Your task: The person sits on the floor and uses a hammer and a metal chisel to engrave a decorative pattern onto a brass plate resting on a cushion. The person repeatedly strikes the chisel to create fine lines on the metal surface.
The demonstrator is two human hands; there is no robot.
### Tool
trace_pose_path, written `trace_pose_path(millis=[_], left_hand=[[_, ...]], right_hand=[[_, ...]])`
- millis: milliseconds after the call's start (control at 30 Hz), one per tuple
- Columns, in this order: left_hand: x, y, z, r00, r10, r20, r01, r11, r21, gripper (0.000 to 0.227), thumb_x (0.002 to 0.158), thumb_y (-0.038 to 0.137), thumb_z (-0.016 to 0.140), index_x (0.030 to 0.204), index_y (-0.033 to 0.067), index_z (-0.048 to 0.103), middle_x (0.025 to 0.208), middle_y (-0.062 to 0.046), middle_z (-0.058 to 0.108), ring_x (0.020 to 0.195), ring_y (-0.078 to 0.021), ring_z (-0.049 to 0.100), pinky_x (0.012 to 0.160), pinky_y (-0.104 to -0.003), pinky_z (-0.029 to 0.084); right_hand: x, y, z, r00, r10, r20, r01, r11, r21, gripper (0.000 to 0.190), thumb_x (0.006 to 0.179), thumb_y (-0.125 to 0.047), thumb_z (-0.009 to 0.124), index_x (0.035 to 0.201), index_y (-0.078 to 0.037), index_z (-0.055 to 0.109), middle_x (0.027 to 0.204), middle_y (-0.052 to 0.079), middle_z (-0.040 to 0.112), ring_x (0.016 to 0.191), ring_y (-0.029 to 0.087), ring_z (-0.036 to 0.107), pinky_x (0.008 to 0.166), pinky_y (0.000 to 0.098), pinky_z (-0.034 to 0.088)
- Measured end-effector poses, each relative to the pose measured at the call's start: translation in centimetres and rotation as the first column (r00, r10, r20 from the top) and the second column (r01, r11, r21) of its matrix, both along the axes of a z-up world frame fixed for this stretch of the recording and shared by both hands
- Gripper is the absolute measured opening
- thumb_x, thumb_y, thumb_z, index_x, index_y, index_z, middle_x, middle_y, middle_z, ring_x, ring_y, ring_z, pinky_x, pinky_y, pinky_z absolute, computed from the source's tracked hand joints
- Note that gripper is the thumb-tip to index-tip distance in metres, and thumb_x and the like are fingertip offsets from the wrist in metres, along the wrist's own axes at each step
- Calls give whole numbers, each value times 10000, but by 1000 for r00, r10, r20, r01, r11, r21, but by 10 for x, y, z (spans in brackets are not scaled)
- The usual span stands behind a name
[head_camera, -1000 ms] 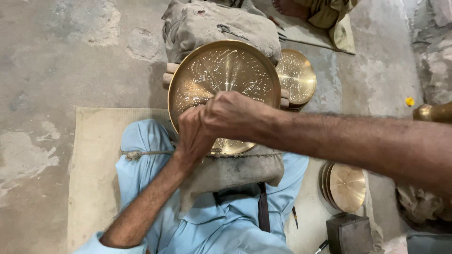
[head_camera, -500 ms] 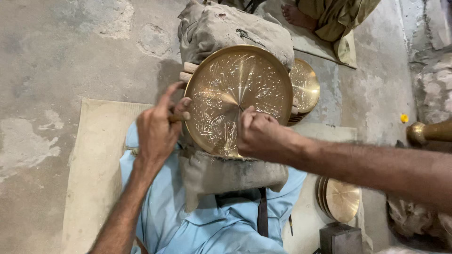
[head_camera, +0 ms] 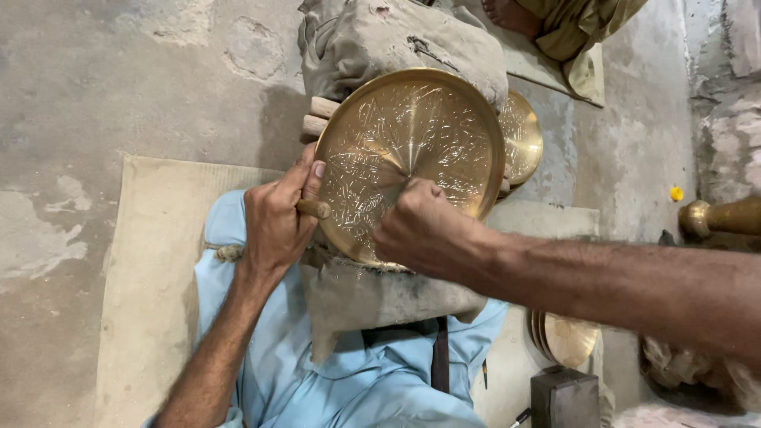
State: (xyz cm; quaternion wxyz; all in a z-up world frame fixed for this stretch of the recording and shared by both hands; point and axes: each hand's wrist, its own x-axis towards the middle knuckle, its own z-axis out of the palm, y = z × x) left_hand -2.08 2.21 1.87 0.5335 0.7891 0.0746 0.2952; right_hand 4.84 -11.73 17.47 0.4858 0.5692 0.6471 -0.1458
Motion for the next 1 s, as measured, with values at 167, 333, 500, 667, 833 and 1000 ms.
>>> trace_pose_path(millis=[167,333,500,667,833,1000], left_hand=[[-1,3,0,1000,-2,21,2,999,33,294,1081,136,625,1356,41,665,663,-151,658,523,-242,659,494,-432,484],[0,3,-2,999,2,34,-4,999,41,294,1076,144,631,1344,28,666,658,-159,659,536,-257,668,499,-443,490],[0,1,-5,999,28,41,-31,996,82,294,1073,145,636,1329,10,689,670,-172,664,529,-256,659,483,-438,487],[2,-1,-6,998,45,40,-48,995,82,290,1071,147,636,1313,-4,691,668,-163,672,510,-228,655,466,-428,482],[1,-1,-6,999,35,26,-37,996,75,289,1076,160,639,1310,-3,689,672,-160,674,521,-234,664,467,-426,488],[0,2,-3,999,35,29,-37,997,63,296,1064,170,645,1314,19,695,656,-168,663,523,-269,666,468,-449,484]], right_hand=[[25,14,-5,993,-65,99,53,992,115,207,961,-128,668,768,-90,734,613,40,640,471,68,547,347,257,454],[54,6,15,858,-507,-76,501,798,336,225,966,-220,567,906,-85,737,623,80,629,472,118,519,315,290,445],[48,-19,22,676,-736,-41,670,590,451,308,995,-51,437,882,-66,724,564,81,587,425,97,491,305,297,421],[29,-16,9,608,-794,-11,717,543,438,279,991,-23,456,969,-20,734,621,89,627,436,102,498,310,277,404],[12,7,-14,680,-733,-24,693,631,349,272,962,76,447,1023,39,709,742,147,659,505,132,563,352,259,474],[-10,-3,-36,743,-666,60,613,714,339,227,949,111,464,1058,151,659,814,231,666,525,156,623,341,248,533]])
